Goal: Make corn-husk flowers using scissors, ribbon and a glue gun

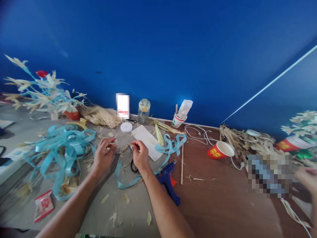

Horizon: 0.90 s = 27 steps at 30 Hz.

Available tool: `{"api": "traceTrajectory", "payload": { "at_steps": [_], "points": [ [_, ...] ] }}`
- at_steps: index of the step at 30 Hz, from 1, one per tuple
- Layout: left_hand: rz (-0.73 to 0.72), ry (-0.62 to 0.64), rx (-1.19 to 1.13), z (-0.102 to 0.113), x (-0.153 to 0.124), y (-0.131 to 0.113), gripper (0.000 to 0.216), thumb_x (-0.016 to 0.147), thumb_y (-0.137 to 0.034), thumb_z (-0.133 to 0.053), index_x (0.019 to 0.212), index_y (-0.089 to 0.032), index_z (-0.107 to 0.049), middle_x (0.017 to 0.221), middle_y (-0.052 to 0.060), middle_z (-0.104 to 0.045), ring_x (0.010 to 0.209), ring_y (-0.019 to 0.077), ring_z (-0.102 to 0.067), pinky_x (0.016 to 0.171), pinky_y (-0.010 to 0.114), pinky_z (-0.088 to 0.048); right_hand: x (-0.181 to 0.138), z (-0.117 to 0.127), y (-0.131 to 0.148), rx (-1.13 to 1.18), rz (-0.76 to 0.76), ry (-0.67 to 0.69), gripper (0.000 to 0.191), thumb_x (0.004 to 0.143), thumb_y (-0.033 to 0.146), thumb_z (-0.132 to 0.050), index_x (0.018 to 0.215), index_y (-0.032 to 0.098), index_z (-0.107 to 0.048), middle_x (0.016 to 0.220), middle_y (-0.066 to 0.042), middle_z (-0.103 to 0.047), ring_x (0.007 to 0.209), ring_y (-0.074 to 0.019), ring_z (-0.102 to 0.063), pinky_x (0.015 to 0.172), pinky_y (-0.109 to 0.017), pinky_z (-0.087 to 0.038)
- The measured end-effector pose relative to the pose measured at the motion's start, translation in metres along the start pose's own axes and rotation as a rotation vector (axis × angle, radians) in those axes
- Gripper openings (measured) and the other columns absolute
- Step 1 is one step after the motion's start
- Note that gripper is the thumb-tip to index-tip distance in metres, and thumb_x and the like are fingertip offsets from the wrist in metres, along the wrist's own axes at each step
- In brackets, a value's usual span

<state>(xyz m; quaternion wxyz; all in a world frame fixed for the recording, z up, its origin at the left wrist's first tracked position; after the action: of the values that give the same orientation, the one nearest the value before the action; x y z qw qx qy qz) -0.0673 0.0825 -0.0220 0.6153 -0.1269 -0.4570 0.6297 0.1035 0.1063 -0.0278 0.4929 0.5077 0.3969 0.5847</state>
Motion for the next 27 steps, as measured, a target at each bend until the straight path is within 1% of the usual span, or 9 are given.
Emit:
{"api": "traceTrajectory", "payload": {
  "at_steps": [2, 4, 7, 10, 15, 19, 22, 24, 27],
  "points": [
    [-0.060, 0.003, -0.097, 0.000, 0.000, -0.004, 0.034, 0.084, -0.026, -0.046, 0.115, -0.019, -0.056, 0.116, 0.011, -0.054, 0.095, 0.0177, -0.056, 0.077, 0.030, -0.047, -0.001, -0.002, 0.002, -0.010, 0.022, 0.030, 0.015, 0.078, 0.026, -0.050, 0.081, 0.017, -0.061, 0.076, -0.003, -0.064, 0.070, -0.0158, -0.057, 0.067, -0.026, -0.045],
    [-0.101, 0.056, -0.088, -0.002, -0.002, -0.007, 0.035, 0.084, -0.026, -0.046, 0.119, -0.021, -0.054, 0.120, 0.011, -0.053, 0.098, 0.0179, -0.056, 0.081, 0.031, -0.046, -0.002, -0.003, 0.004, -0.026, 0.033, 0.054, 0.016, 0.077, 0.024, -0.049, 0.080, 0.017, -0.063, 0.078, -0.003, -0.065, 0.071, -0.0160, -0.057, 0.069, -0.027, -0.045],
    [-0.135, 0.122, 0.029, -0.005, -0.003, -0.012, 0.027, 0.086, -0.027, -0.045, 0.106, -0.021, -0.062, 0.108, 0.008, -0.062, 0.097, 0.0195, -0.058, 0.086, 0.036, -0.042, -0.003, -0.004, 0.005, -0.018, 0.012, 0.081, 0.016, 0.076, 0.023, -0.049, 0.079, 0.018, -0.064, 0.075, -0.002, -0.065, 0.067, -0.0151, -0.054, 0.066, -0.026, -0.044],
    [-0.157, 0.166, 0.105, -0.006, -0.003, -0.016, 0.024, 0.086, -0.030, -0.046, 0.090, -0.020, -0.067, 0.093, 0.008, -0.067, 0.091, 0.0208, -0.059, 0.086, 0.037, -0.040, -0.002, -0.004, 0.003, 0.042, -0.040, 0.110, 0.015, 0.074, 0.024, -0.050, 0.077, 0.018, -0.064, 0.068, 0.000, -0.061, 0.060, -0.0131, -0.050, 0.060, -0.024, -0.042],
    [-0.170, 0.262, 0.127, -0.011, -0.004, -0.019, 0.026, 0.086, -0.031, -0.044, 0.093, -0.020, -0.067, 0.089, 0.007, -0.068, 0.085, 0.0203, -0.059, 0.084, 0.037, -0.038, -0.001, -0.003, 0.003, 0.114, -0.086, 0.111, 0.014, 0.072, 0.025, -0.051, 0.075, 0.018, -0.063, 0.061, 0.002, -0.056, 0.056, -0.0118, -0.046, 0.054, -0.022, -0.039],
    [-0.122, 0.294, 0.058, -0.013, -0.003, -0.020, 0.028, 0.086, -0.031, -0.042, 0.088, -0.019, -0.066, 0.080, 0.006, -0.067, 0.077, 0.0185, -0.058, 0.076, 0.032, -0.040, -0.001, -0.003, 0.003, 0.124, -0.071, 0.110, 0.015, 0.073, 0.025, -0.050, 0.079, 0.018, -0.062, 0.064, 0.002, -0.056, 0.056, -0.0112, -0.045, 0.054, -0.022, -0.038],
    [-0.071, 0.363, 0.012, -0.017, -0.005, -0.021, 0.028, 0.087, -0.030, -0.039, 0.079, -0.017, -0.062, 0.071, 0.005, -0.063, 0.067, 0.0166, -0.055, 0.066, 0.029, -0.040, -0.003, -0.002, 0.004, 0.097, -0.047, 0.115, 0.017, 0.077, 0.024, -0.047, 0.082, 0.017, -0.061, 0.066, 0.001, -0.056, 0.055, -0.0107, -0.044, 0.055, -0.022, -0.038],
    [-0.038, 0.394, -0.005, -0.019, -0.006, -0.021, 0.028, 0.086, -0.030, -0.037, 0.075, -0.018, -0.059, 0.065, 0.003, -0.060, 0.063, 0.0155, -0.053, 0.061, 0.027, -0.039, -0.004, -0.002, 0.008, 0.079, -0.003, 0.135, 0.019, 0.080, 0.026, -0.045, 0.084, 0.017, -0.061, 0.071, 0.000, -0.057, 0.060, -0.0116, -0.047, 0.058, -0.023, -0.041],
    [0.035, 0.374, -0.049, -0.017, -0.007, -0.018, 0.027, 0.086, -0.032, -0.037, 0.073, -0.018, -0.056, 0.061, 0.001, -0.055, 0.058, 0.0139, -0.049, 0.057, 0.025, -0.038, -0.006, 0.000, 0.016, 0.078, 0.103, 0.146, 0.025, 0.078, 0.031, -0.052, 0.096, 0.018, -0.061, 0.087, -0.004, -0.057, 0.074, -0.0137, -0.052, 0.068, -0.025, -0.045]
  ]
}}
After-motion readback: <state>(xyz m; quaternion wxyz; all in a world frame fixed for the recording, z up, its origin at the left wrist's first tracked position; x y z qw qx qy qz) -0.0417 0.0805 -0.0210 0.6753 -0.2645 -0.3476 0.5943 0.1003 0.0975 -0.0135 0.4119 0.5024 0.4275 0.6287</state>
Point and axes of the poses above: each hand's wrist, its own x-axis towards the middle knuckle, its own z-axis out of the back of the hand, y = z × x, the point moved 5 cm from there along x, towards the middle knuckle
